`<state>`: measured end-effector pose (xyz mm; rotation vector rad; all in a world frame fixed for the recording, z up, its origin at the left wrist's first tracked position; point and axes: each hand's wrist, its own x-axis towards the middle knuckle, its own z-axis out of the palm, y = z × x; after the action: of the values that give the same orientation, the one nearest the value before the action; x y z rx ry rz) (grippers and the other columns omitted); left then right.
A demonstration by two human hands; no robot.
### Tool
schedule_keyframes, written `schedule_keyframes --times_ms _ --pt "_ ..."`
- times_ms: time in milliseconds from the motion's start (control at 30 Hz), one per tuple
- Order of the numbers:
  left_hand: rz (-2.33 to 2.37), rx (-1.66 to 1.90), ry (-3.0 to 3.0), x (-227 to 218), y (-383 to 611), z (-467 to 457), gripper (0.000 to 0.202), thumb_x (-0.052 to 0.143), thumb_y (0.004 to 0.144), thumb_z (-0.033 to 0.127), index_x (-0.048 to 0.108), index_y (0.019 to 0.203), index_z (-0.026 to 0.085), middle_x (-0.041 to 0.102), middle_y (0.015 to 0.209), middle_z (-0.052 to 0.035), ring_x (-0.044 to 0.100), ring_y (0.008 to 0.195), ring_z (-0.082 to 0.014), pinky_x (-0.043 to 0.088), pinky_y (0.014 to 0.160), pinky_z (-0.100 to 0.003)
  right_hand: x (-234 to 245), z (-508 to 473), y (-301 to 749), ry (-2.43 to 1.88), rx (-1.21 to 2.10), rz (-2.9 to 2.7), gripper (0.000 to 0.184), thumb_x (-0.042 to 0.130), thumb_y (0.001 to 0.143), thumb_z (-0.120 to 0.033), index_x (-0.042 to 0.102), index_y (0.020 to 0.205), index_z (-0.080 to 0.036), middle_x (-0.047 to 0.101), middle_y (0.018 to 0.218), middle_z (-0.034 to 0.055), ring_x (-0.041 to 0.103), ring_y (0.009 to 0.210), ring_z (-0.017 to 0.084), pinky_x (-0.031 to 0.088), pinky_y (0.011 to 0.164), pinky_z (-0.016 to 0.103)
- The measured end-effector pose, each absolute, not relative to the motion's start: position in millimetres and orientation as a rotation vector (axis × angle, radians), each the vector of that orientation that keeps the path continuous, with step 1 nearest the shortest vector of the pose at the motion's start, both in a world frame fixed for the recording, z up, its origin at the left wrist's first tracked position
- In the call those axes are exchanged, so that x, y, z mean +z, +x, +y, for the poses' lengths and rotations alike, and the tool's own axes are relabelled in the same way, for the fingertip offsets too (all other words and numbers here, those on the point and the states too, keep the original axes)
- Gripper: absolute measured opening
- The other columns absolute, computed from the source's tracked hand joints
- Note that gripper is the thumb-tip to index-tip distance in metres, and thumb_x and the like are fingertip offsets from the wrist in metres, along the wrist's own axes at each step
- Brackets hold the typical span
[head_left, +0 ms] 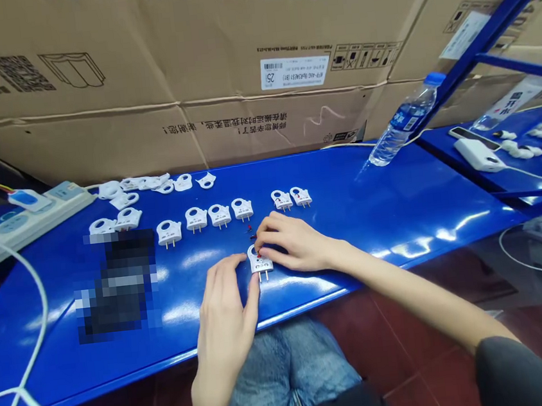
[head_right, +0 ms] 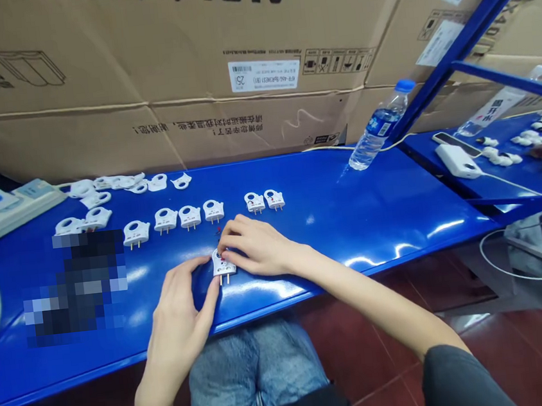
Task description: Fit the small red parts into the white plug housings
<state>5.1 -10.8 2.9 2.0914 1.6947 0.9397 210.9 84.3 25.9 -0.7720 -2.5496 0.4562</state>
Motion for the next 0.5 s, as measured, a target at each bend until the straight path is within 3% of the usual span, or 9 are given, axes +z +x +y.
schedule_keyframes --times_ms 500 --pt "1.671 0.928 2.170 1.8 4.5 -9.3 0.029 0.050 0.106 0.038 0.058 0.130 0.024 0.068 0.129 -0.0076 0.060 0.127 -0.0271 0.051 0.107 -0.044 18.4 87.4 210.5 -0.680 0.323 -2.557 0.027 0.050 0.109 -0.033 0.073 0.109 -0.019 0.066 0.112 0.0100 0.059 0.103 0.022 0.053 0.086 0.035"
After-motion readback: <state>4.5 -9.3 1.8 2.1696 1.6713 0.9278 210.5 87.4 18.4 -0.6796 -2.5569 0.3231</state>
